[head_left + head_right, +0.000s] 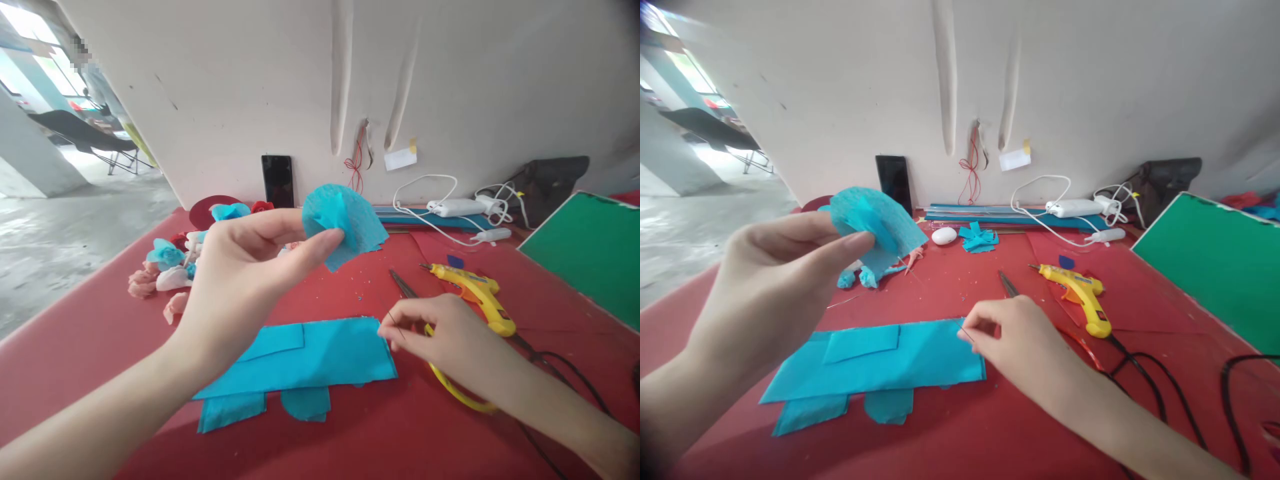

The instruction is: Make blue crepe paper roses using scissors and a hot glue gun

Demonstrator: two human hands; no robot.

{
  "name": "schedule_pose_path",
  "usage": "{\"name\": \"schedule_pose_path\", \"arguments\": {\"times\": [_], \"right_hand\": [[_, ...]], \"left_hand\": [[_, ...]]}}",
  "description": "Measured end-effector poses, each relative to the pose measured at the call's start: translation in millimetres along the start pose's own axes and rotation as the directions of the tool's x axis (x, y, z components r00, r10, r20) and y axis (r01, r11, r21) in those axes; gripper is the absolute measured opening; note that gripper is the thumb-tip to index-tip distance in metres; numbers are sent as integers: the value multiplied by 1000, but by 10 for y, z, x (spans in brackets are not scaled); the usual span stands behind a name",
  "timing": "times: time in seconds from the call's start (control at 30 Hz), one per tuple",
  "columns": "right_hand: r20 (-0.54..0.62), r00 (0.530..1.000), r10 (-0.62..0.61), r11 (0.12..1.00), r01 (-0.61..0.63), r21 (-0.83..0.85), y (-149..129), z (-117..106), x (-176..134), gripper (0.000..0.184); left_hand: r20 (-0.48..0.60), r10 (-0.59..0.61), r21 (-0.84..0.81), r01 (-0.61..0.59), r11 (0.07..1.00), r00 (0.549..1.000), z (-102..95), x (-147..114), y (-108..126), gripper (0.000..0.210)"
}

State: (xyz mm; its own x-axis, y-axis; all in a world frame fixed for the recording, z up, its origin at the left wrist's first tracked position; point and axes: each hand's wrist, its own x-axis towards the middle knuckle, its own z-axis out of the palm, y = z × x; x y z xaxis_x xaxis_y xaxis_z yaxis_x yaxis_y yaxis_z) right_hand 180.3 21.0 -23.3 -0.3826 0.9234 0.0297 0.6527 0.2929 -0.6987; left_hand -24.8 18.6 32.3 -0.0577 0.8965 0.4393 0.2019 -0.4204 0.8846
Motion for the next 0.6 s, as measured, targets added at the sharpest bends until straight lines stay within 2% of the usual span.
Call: {"name": "schedule_pose_path", "arguments": {"times": [0.1,0.27,0.33,0.4,0.43,0.5,0.6], "right_hand": [[-141,990,-1,997,-10,-74,103,-129,73,23],[-368,929,-37,990,-15,-138,218,-244,136,43],[-418,908,-35,994,-12,-109,245,-251,148,44],[-401,916,-27,999,13,-36,234,-259,140,22],[-368,930,-30,999,33,3,210,-266,124,19],[-271,961,-54,995,75,69,127,-280,71,29],[-122,991,-55,981,77,181,-37,-272,-39,25]], "left_hand": [[12,-54,-26,54,998,998,24,16,-20,11],[197,-174,-30,184,983,965,93,-29,-82,14],[254,-207,-81,234,969,945,115,-54,-114,13],[298,-241,-117,285,951,924,133,-77,-131,12],[315,-255,-130,308,943,914,140,-89,-132,11],[340,-279,-146,344,928,898,151,-110,-121,9],[374,-271,-159,350,923,887,163,-140,-99,7]]}}
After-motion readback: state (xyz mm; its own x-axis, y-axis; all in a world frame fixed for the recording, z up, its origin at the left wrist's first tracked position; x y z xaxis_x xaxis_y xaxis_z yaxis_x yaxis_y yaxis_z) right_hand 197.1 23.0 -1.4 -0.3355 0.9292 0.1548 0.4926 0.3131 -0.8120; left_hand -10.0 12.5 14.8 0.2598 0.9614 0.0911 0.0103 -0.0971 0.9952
